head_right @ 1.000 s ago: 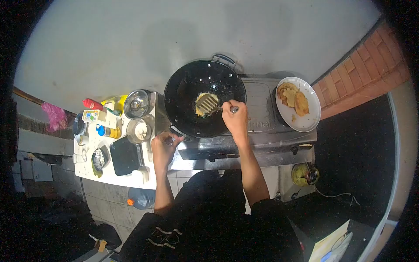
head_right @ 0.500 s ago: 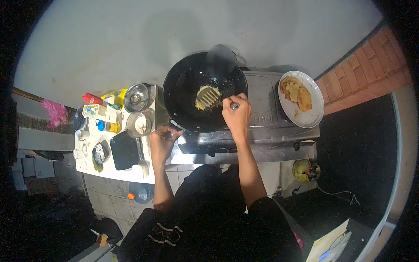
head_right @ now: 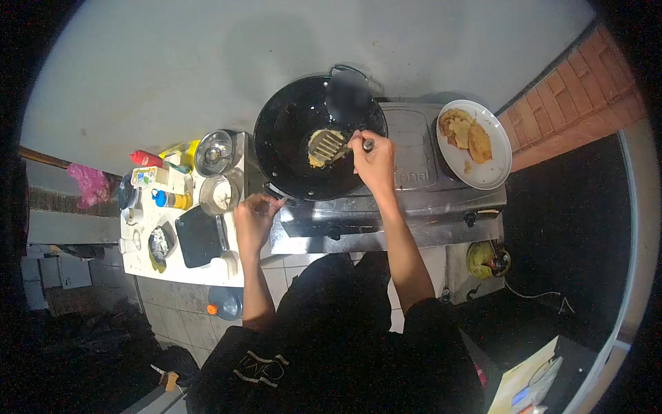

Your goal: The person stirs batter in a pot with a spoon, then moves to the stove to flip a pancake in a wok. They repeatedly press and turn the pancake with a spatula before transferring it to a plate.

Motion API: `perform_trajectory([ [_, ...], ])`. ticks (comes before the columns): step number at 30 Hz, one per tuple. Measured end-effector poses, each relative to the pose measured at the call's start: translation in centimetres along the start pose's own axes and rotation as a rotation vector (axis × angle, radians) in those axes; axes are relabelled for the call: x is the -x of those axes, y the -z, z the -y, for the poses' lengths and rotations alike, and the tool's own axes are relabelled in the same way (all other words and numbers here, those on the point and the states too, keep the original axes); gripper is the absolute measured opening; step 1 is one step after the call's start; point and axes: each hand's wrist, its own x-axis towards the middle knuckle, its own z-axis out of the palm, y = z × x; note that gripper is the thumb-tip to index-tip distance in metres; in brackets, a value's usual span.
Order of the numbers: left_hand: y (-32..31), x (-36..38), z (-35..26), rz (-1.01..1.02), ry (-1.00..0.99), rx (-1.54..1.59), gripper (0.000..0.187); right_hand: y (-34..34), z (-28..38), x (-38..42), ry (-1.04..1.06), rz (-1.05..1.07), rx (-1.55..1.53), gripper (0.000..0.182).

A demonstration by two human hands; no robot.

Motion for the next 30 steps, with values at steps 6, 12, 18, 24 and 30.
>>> perform_trajectory([
  [6,0.0,0.1,-0.2,-0.019,-0.024,-0.022,0.024,0.5,1.3,-0.2,-0.015,-0.040,-0.140,0.031],
  [12,-0.1,0.2,-0.3,-0.054,-0.062,0.015,0.027,1.0,1.1,0.7,-0.051,-0.074,-0.054,0.030],
  [18,-0.2,0.3,-0.7,-0.067,-0.067,0.035,0.028,1.6,0.8,1.5,-0.078,-0.082,-0.053,0.029],
  [24,-0.2,0.4,-0.7,-0.072,-0.035,0.068,0.027,0.9,0.7,1.1,-0.073,-0.058,-0.043,0.030],
  [30,-0.6,0.4,-1.0,-0.042,0.099,-0.001,0.023,0.7,-0.4,-0.1,-0.078,0.010,-0.040,0.026],
])
